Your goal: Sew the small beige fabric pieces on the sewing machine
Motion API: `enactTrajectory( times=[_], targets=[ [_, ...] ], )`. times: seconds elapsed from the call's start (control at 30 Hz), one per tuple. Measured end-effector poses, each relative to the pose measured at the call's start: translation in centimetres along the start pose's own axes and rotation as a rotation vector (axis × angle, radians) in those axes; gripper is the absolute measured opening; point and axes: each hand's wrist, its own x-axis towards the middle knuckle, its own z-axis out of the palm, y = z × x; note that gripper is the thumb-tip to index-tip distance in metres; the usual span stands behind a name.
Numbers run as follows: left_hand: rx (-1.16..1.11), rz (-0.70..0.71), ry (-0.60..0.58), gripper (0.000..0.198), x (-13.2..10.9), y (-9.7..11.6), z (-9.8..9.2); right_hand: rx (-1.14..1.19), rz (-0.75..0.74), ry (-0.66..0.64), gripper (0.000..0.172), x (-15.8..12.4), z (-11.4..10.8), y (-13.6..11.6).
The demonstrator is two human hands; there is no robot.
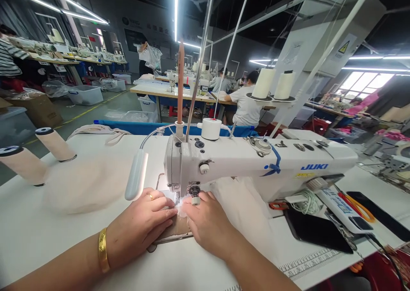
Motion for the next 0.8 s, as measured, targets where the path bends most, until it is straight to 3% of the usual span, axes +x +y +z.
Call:
enactTrajectory(
  times=[0.17,0.6,0.8],
  targets=[
    [-0.012,0.035,0.008,0.03,0.1,-0.3,-0.3,0.022,-0.076,-0.001,0.044,0.0,-0.1,-0.1],
    [0.033,-0.014,0.015,0.032,0.0,-0.7,0.1,0.102,-0.08,-0.017,0.042,-0.2,0.3,-0.3],
    [0.031,-0.075,-0.055,0.035,0.3,-1.3,0.0,0.103,-0.035,-0.016,0.046,0.1,0.7,-0.4]
  ],
)
